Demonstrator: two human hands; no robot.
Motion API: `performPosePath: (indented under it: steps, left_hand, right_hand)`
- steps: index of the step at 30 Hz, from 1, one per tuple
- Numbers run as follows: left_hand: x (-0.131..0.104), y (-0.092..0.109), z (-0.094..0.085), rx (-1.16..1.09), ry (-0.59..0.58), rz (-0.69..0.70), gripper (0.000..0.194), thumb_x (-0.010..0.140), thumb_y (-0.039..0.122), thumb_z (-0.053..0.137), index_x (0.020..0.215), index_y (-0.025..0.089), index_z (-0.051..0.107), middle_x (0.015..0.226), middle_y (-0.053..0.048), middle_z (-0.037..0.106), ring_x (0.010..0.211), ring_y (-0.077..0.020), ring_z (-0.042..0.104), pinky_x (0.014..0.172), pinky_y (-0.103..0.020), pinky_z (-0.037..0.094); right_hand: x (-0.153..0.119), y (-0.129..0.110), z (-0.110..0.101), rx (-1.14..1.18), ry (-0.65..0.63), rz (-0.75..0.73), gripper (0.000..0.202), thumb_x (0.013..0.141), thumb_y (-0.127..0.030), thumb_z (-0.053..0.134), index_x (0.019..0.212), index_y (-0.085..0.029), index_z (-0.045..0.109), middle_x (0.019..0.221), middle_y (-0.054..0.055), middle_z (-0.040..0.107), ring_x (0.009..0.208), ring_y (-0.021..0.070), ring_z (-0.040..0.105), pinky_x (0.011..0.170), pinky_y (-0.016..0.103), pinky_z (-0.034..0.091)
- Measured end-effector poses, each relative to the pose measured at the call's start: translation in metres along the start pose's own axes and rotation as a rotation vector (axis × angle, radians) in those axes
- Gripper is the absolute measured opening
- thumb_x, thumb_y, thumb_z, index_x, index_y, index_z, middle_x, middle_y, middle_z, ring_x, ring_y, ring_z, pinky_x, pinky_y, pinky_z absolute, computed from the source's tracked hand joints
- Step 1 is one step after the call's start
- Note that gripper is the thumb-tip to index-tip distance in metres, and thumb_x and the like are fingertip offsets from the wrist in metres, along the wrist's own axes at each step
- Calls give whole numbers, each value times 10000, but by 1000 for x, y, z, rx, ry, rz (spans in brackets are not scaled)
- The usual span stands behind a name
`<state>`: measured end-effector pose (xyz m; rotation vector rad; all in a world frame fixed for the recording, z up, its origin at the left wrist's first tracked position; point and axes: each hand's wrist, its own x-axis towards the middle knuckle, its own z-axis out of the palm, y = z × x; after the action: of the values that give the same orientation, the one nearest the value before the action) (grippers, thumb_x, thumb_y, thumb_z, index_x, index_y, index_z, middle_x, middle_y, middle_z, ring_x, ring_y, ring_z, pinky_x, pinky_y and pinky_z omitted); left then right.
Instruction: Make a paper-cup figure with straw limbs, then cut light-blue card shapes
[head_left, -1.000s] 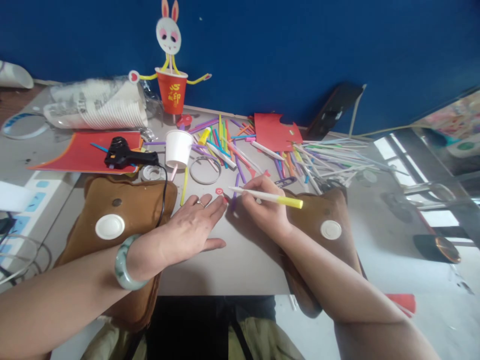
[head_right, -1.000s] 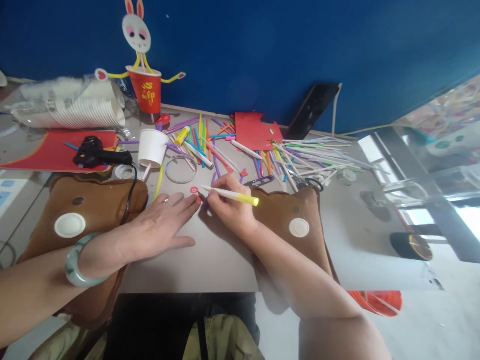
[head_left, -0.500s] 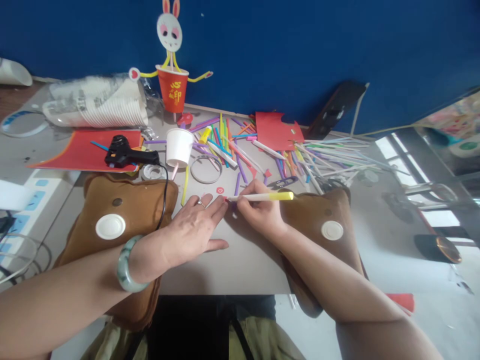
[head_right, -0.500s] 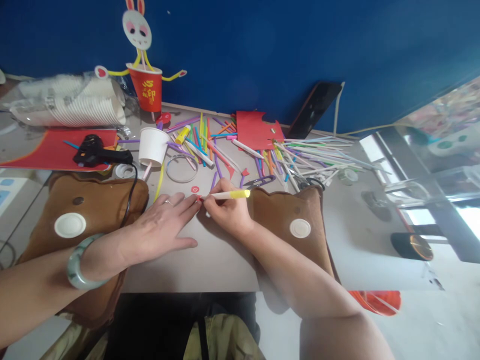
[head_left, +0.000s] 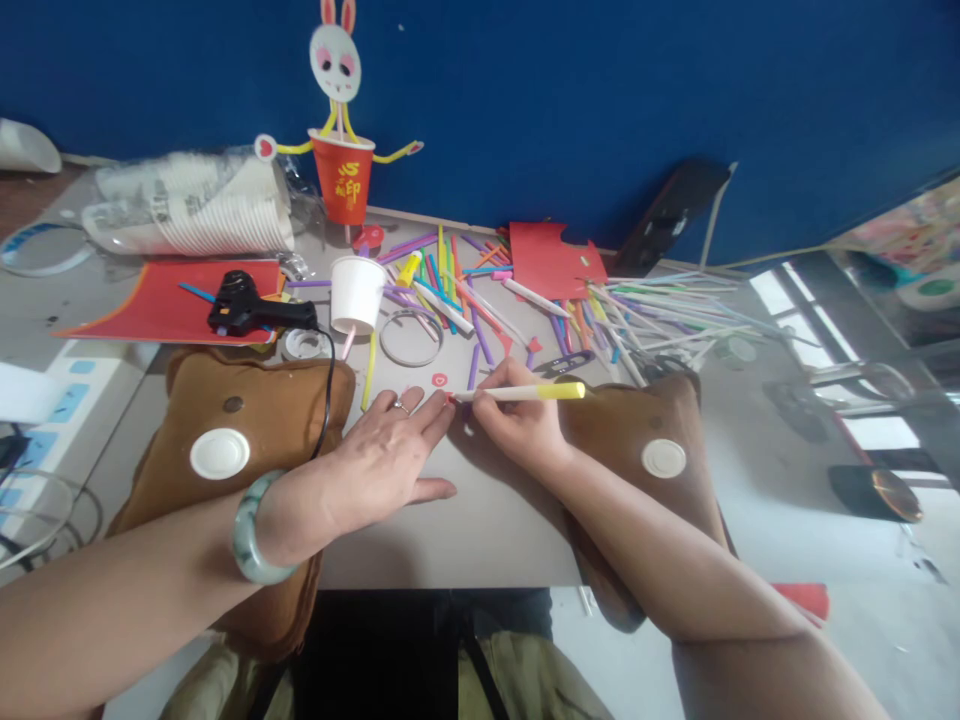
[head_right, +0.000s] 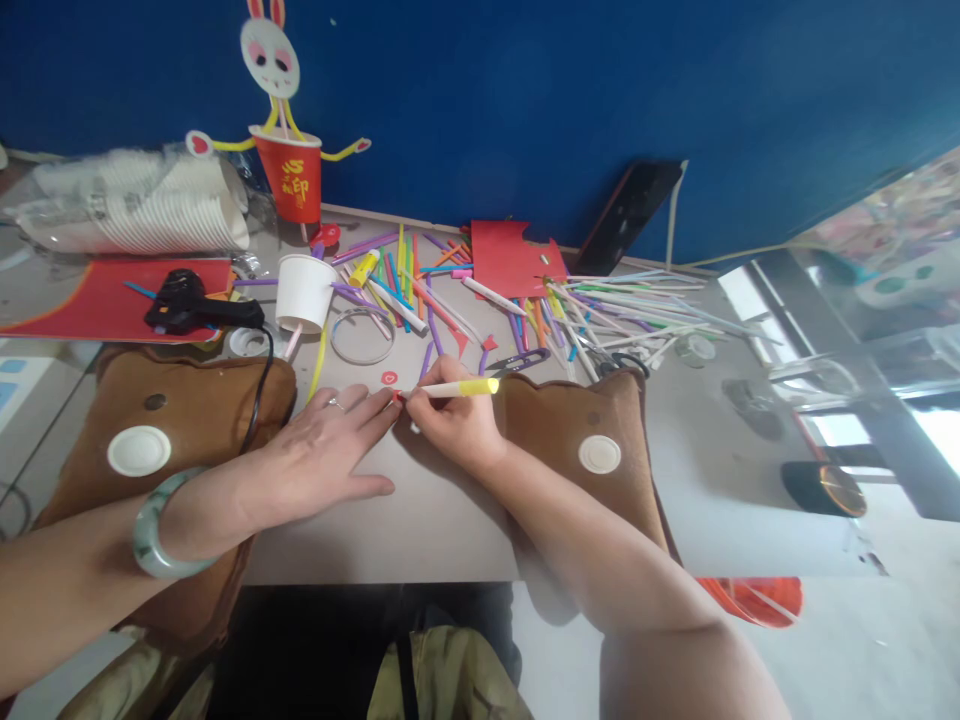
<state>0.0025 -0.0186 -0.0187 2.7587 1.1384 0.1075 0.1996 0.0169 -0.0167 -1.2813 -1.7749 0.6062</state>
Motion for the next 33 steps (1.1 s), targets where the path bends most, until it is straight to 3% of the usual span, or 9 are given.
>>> performPosePath:
  steps: [15, 33]
  left_hand:
    - [5, 4, -12, -42, -32, -38, 759, 864, 615, 571, 1410, 98, 459, 1453, -157, 492, 1267, -346, 454, 1047, -495, 354]
    - [5, 4, -14, -39, -41, -45, 750, 856, 618, 583, 1398, 113, 467, 1455, -147, 494, 1272, -345, 458, 1044, -492, 353]
  right_hand:
    - [-1, 0, -1, -17, -34, 16, 117, 732, -151, 556, 658, -216, 491, 558, -46, 552, 483, 91, 480, 456, 215, 383]
    - [-1, -1, -1, -12, -45, 22, 119, 732, -154, 550, 663, -218, 477, 566, -51, 523, 503, 95, 478, 481, 230, 385]
